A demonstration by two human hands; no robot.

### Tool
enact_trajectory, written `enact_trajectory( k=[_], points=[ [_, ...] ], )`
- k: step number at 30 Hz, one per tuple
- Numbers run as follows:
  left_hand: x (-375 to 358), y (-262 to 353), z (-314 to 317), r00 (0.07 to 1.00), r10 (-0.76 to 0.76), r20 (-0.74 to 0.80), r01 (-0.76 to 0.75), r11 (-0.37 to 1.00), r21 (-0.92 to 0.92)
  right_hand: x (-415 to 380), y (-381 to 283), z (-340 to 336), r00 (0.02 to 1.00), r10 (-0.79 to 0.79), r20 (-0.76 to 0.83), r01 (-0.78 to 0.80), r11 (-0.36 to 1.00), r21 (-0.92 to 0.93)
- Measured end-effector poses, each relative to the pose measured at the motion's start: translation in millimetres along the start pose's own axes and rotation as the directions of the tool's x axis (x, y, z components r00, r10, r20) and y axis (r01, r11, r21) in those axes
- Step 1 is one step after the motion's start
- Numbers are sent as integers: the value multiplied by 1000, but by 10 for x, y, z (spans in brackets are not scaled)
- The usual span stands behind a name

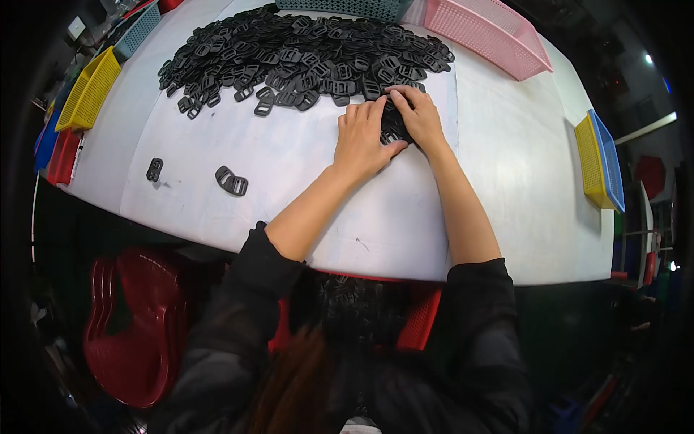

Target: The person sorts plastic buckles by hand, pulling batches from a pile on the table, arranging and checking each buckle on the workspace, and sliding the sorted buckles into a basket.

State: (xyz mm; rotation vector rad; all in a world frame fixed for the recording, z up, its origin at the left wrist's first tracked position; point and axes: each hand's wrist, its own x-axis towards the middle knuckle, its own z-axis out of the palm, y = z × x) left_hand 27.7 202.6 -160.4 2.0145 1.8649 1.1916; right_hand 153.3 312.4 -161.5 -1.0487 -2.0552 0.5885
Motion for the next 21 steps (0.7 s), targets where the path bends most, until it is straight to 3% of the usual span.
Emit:
enact_trajectory(
  k=[2,4,8,9,14,17,21],
  points=[
    [-118,21,-41,998,20,63,-19,1000,-9,-220,-170,-3,999,-48,15,47,997,64],
    [-348,119,-98,997,39,65,-38,999,-9,-488,-388,-97,999,-31,22,32,999,-17],
    [-813,376,-344,993,69,98,-63,996,-61,-1014,-672,-245,984,-173,-33,168,978,-123],
    [-909,400,-361,992,91,89,-85,994,-67,-1119,-700,-275,988,-149,-30,147,987,-64],
    [-1110,474,-694,990,109,93,-86,971,-225,-1526,-677,-592,987,-155,-41,142,964,-225],
    [-1146,450,-968,998,55,8,-53,980,-190,-1679,-780,-797,982,-71,-176,26,968,-250],
    [-1273,348,-1056,998,-29,48,34,992,-122,-1884,-1159,-820,995,-72,-72,50,963,-266]
  ],
)
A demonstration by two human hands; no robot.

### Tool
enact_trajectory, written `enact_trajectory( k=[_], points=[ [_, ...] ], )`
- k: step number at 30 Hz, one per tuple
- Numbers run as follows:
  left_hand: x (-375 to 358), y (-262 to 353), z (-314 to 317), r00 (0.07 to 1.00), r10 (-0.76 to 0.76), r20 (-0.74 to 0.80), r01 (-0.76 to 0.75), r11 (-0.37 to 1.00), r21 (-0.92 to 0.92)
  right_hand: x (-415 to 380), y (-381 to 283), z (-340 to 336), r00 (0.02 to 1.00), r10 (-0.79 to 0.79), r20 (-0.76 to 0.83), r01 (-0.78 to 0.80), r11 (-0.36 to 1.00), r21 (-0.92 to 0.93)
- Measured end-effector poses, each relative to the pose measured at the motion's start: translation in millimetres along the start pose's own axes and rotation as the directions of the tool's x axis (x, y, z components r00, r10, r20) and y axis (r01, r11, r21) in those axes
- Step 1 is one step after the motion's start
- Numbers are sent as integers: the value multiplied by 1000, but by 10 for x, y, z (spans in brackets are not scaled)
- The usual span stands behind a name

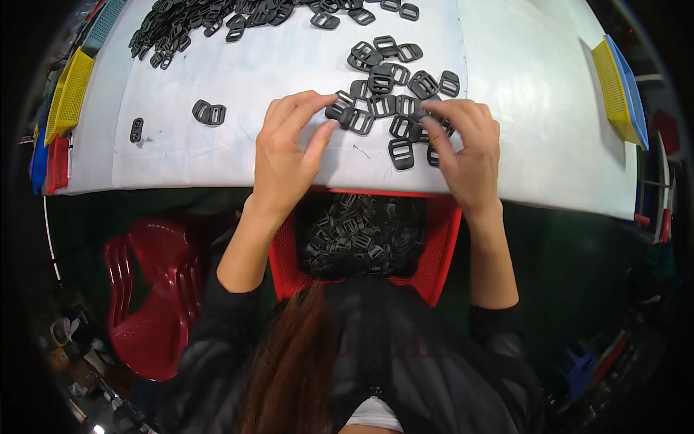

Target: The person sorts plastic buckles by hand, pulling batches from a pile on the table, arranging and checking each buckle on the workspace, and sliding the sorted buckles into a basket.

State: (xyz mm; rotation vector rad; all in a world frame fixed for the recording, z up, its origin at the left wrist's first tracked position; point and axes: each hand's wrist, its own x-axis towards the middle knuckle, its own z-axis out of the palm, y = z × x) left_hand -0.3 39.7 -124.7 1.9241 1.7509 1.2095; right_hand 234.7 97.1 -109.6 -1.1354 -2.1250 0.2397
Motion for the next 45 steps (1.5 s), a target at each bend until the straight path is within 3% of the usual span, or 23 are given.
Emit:
enact_trajectory(
  k=[1,3,8,12,15,16,20,23,27,30,33,36,39,43,45],
  points=[
    [-16,14,34,998,63,6,-63,997,54,-63,-100,4,999,-30,44,30,999,-15],
    [-45,102,179,982,183,38,-187,970,155,-244,-344,40,989,67,128,-45,985,-169],
    [-10,130,313,961,265,82,-277,909,311,-456,-395,177,995,72,64,-50,953,-300],
    [-30,228,245,969,233,78,-245,936,254,-410,-372,124,1000,1,-16,-6,950,-311],
    [-109,307,146,966,-7,257,13,1000,-22,-388,-369,71,985,123,119,-134,987,87],
    [-109,302,136,962,-17,274,30,999,-45,-372,-364,85,980,105,167,-122,988,93],
    [-26,172,144,991,130,18,-131,973,190,-206,-245,128,995,49,90,-40,995,-95],
    [87,79,208,986,167,12,-163,941,296,-150,-126,184,989,-15,148,46,978,-205],
    [106,-57,218,979,200,23,-197,927,319,-93,-134,131,985,-7,174,36,986,-163],
    [82,-13,111,1000,-6,14,4,996,87,-91,-135,83,976,45,212,-27,996,-89],
    [54,110,25,931,-347,116,360,925,-123,-112,-173,150,989,-2,145,16,995,-96],
    [21,-70,51,999,-44,-4,44,978,204,-142,-239,143,978,-52,200,72,993,-94],
    [21,-28,37,997,26,-66,-5,957,291,-218,-234,-25,992,29,121,-20,997,-76],
    [38,162,171,994,109,8,-109,981,163,-372,-236,-164,960,245,139,-211,953,-219],
    [62,301,325,983,173,65,-181,974,135,-443,-233,-145,957,255,137,-213,942,-261]
  ],
)
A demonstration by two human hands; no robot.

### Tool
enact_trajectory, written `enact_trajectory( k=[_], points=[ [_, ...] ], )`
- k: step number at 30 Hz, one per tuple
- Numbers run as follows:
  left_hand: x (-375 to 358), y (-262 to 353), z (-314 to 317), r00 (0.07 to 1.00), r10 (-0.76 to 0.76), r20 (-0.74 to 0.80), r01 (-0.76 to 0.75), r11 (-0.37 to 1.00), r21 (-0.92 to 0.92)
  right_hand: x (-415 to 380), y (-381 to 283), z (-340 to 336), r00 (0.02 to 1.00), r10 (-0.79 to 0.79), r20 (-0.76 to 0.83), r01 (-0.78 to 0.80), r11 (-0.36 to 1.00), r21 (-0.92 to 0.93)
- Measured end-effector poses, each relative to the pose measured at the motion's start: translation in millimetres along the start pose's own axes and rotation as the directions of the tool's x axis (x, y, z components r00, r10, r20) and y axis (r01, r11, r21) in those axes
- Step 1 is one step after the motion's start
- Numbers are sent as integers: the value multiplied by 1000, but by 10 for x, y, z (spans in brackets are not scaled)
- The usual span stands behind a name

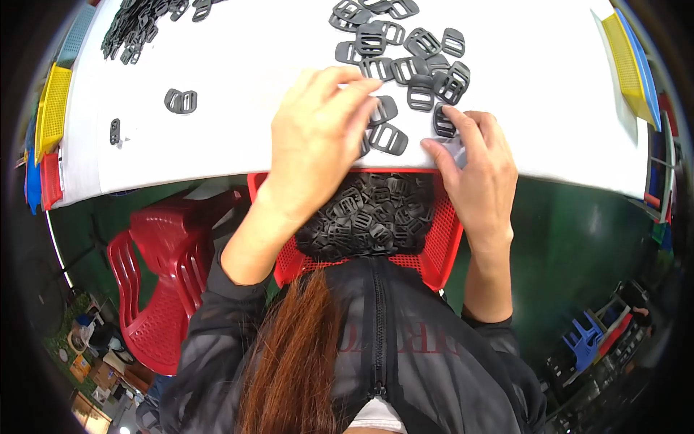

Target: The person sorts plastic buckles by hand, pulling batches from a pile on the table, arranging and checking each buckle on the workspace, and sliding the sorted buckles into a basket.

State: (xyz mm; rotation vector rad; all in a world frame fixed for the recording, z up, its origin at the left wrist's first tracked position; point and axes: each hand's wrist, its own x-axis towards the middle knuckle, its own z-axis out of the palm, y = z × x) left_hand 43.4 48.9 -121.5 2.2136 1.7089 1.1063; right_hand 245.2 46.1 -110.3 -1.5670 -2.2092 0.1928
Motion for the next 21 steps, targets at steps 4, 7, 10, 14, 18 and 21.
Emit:
enact_trajectory(
  k=[4,7,10,14,18,21],
  points=[
    [98,226,278,992,100,75,-105,992,70,-56,63,14,995,62,-78,-53,992,113],
    [152,230,376,980,161,121,-178,973,150,-41,129,-78,970,238,45,-239,912,333],
    [163,220,388,972,203,122,-221,961,166,-41,197,-125,958,263,114,-287,859,425],
    [149,194,375,971,226,83,-235,963,129,109,324,21,990,98,-101,-74,974,215],
    [144,260,220,995,-4,100,22,983,-181,245,363,122,990,33,-138,-6,982,189],
    [137,284,190,946,-250,205,299,918,-260,271,322,143,991,83,-103,-51,959,277]
  ],
)
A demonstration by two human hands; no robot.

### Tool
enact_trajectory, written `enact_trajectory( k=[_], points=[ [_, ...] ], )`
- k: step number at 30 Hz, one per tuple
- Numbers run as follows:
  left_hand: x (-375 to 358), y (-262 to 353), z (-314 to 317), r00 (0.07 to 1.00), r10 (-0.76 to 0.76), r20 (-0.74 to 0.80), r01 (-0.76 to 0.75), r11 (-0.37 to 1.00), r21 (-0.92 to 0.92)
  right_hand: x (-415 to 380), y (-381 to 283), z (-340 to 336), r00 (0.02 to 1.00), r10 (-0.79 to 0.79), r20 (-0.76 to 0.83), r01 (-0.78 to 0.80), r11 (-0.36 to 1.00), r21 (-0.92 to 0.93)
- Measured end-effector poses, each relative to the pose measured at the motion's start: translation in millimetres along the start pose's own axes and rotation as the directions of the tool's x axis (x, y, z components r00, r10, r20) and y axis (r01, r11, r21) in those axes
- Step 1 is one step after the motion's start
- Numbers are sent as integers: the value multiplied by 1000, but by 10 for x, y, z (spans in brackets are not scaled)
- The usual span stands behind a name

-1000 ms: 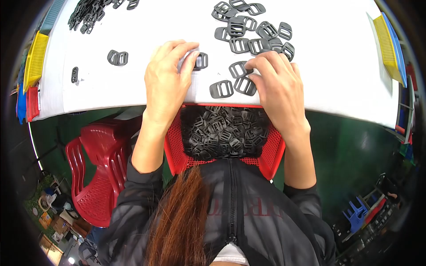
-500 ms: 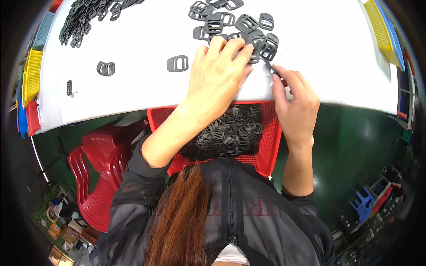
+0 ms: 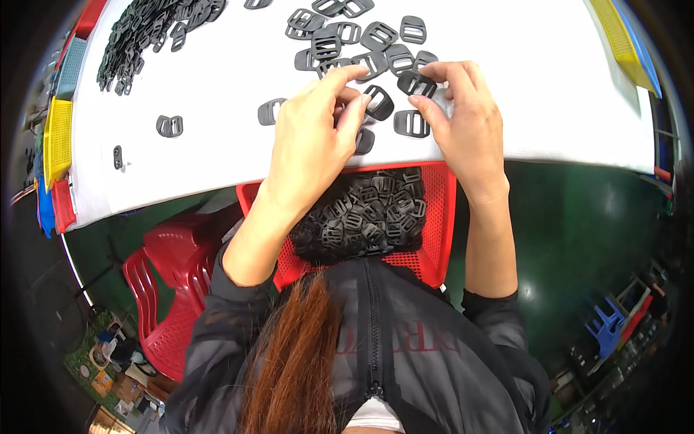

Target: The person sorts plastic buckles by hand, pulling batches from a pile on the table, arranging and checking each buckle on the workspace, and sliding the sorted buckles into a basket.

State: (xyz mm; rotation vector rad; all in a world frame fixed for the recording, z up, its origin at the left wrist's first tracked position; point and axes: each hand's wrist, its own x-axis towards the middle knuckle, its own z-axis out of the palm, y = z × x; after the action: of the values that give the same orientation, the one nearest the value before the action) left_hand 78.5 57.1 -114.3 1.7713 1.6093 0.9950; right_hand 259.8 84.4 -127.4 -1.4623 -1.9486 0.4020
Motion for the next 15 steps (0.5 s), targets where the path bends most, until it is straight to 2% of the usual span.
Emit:
enact_trajectory(
  k=[1,2,5,8,12,15],
  points=[
    [10,-21,4,1000,-18,-7,18,1000,-20,16,-19,-4,1000,20,6,-20,999,26],
    [20,-56,-17,997,79,-8,-77,986,149,28,-30,-6,999,42,11,-42,998,51],
    [72,-84,-91,967,235,-102,-215,962,170,29,42,30,995,-72,-63,66,993,-94],
    [55,-60,-277,982,119,-150,-97,984,146,-28,58,-43,986,-166,-20,165,986,-34],
    [-61,-259,-523,980,23,-198,13,984,176,-153,-43,-183,998,-57,-7,57,998,-36],
    [-130,-285,-560,977,-13,-212,55,980,192,-167,-46,-115,996,-90,16,90,996,-1]
  ],
)
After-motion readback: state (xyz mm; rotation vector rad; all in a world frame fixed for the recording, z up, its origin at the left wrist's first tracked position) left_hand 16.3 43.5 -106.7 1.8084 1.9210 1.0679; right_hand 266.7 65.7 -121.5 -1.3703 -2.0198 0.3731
